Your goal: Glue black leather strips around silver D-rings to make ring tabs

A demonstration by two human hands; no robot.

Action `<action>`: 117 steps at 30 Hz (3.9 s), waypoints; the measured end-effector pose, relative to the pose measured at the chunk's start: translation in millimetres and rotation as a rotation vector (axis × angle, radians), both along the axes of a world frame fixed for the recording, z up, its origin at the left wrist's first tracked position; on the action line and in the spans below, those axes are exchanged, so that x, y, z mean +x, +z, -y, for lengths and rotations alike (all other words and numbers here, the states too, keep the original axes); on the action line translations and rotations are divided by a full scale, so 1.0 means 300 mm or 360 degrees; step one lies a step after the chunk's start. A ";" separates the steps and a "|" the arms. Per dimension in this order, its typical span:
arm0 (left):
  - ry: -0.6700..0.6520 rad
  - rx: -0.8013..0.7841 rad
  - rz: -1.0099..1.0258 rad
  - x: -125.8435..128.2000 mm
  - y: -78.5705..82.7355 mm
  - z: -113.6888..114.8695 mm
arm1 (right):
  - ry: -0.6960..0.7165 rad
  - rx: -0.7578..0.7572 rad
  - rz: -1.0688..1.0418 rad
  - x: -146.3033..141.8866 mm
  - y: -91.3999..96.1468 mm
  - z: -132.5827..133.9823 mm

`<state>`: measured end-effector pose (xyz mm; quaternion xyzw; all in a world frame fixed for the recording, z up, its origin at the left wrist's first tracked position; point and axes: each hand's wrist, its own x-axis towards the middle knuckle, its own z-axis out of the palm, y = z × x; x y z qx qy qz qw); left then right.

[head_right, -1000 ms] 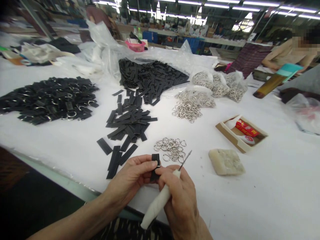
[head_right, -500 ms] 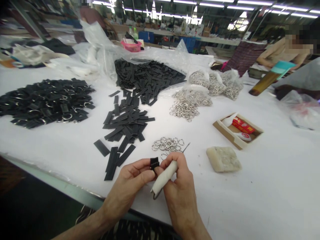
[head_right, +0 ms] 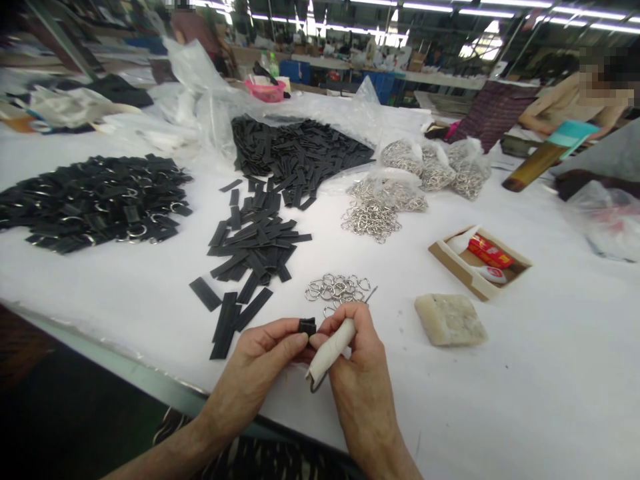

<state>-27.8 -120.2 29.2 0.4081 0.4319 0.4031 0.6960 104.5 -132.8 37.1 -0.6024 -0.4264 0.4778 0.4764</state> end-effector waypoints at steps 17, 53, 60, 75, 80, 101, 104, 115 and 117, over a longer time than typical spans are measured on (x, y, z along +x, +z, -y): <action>0.0024 0.0147 -0.0129 0.010 0.008 0.003 | 0.0039 0.0101 0.0019 -0.014 0.001 -0.010; -0.0038 -0.0134 0.0034 0.014 0.003 -0.024 | 0.0013 0.0082 0.0058 -0.006 0.002 -0.031; 0.0050 -0.0209 0.0133 0.020 0.000 -0.036 | -0.0041 0.0100 0.0090 -0.020 -0.010 -0.020; 0.0200 -0.0264 0.0200 0.027 -0.002 -0.040 | -0.0034 -0.0011 0.0145 -0.036 -0.006 -0.024; 0.0208 -0.0264 0.0221 0.028 -0.004 -0.038 | -0.0019 -0.0003 0.0186 -0.038 -0.007 -0.025; 0.0220 -0.0199 0.0136 0.038 0.001 -0.040 | -0.0056 -0.0021 0.0227 -0.034 -0.020 -0.029; 0.0210 -0.0195 0.0103 0.033 -0.001 -0.040 | -0.0050 -0.0023 0.0217 -0.034 -0.021 -0.025; 0.0129 -0.0187 -0.0119 0.012 0.006 -0.048 | -0.0144 0.0255 0.0310 0.071 0.033 0.019; 0.0119 -0.0182 -0.0135 0.010 0.006 -0.050 | -0.0168 0.0271 0.0321 0.119 0.044 0.029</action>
